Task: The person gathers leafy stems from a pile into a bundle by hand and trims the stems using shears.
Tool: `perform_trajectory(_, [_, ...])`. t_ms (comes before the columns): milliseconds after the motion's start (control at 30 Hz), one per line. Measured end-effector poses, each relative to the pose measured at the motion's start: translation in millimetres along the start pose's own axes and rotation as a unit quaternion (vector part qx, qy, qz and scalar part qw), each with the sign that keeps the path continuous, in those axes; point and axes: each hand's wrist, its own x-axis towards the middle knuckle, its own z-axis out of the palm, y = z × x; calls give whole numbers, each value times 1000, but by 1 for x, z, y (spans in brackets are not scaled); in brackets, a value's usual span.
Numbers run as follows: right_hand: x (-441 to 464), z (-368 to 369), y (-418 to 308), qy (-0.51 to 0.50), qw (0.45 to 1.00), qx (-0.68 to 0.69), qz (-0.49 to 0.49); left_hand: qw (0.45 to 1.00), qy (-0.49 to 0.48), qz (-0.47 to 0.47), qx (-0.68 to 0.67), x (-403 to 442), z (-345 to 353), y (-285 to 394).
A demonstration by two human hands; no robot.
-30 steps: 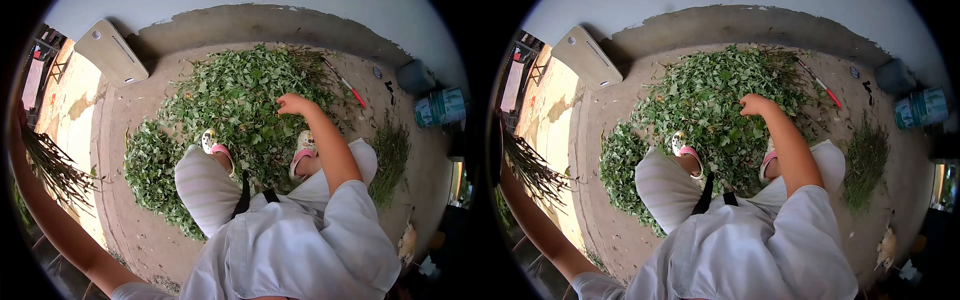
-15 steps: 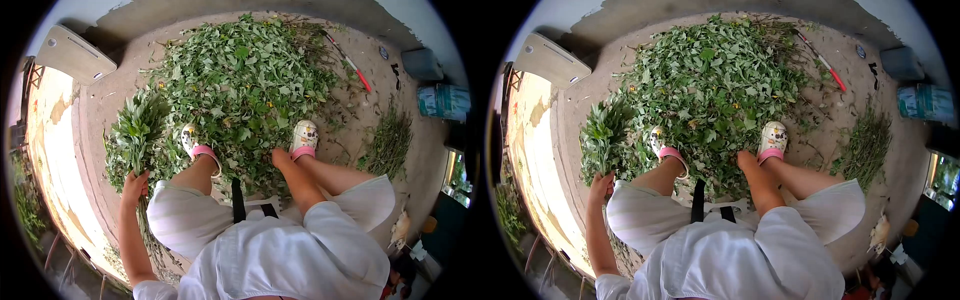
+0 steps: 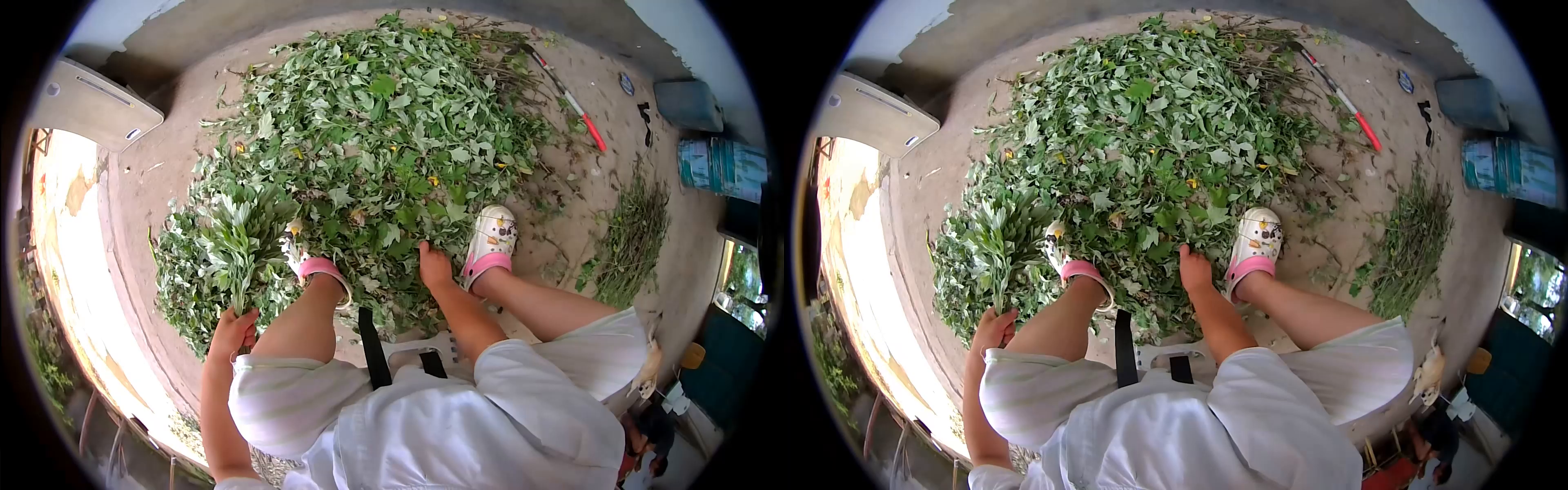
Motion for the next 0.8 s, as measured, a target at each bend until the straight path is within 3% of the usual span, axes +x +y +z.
perform_trajectory(100, [-9, -39, 13, -132, 982, 72, -118, 1000, -1, 9, 9, -2, 6, 5])
perform_trajectory(167, [-23, -83, 13, -155, 974, 36, -160, 1000, 3, 20, 21, 0, 4, 2])
perform_trajectory(233, [-33, -137, 9, -241, 959, -29, -149, 999, -18, 46, -11, 8, -1, -8])
perform_trajectory(367, [-63, -215, 2, -197, 951, -94, -218, 992, -39, 120, -12, 17, -8, -25])
perform_trajectory(400, [-66, -210, 13, -132, 953, -52, -269, 991, -32, 126, 5, 8, -6, -20])
perform_trajectory(433, [-74, -220, 5, -128, 950, -60, -277, 991, -10, 130, 6, 2, -4, -18])
perform_trajectory(500, [-83, -241, -17, -237, 948, 103, -184, 989, 3, 145, 16, 5, -9, -23])
perform_trajectory(533, [-82, -225, -23, -254, 903, 290, -192, 990, -22, 141, -13, 4, -12, -24])
perform_trajectory(567, [-82, -208, -29, -281, 817, 462, -198, 988, -44, 139, -44, 2, -16, -24])
perform_trajectory(600, [-87, -211, -44, -305, 804, 483, -168, 988, -44, 141, -54, -2, -18, -23])
perform_trajectory(667, [-79, -209, -74, -363, 838, 395, -106, 986, -39, 151, -60, -12, -23, -18])
perform_trajectory(733, [-81, -200, -119, -199, 807, 456, -319, 982, -42, 171, -64, -19, -31, -14])
perform_trajectory(800, [-75, -204, -151, -233, 868, 343, -272, 978, -39, 193, -62, -20, -40, -11])
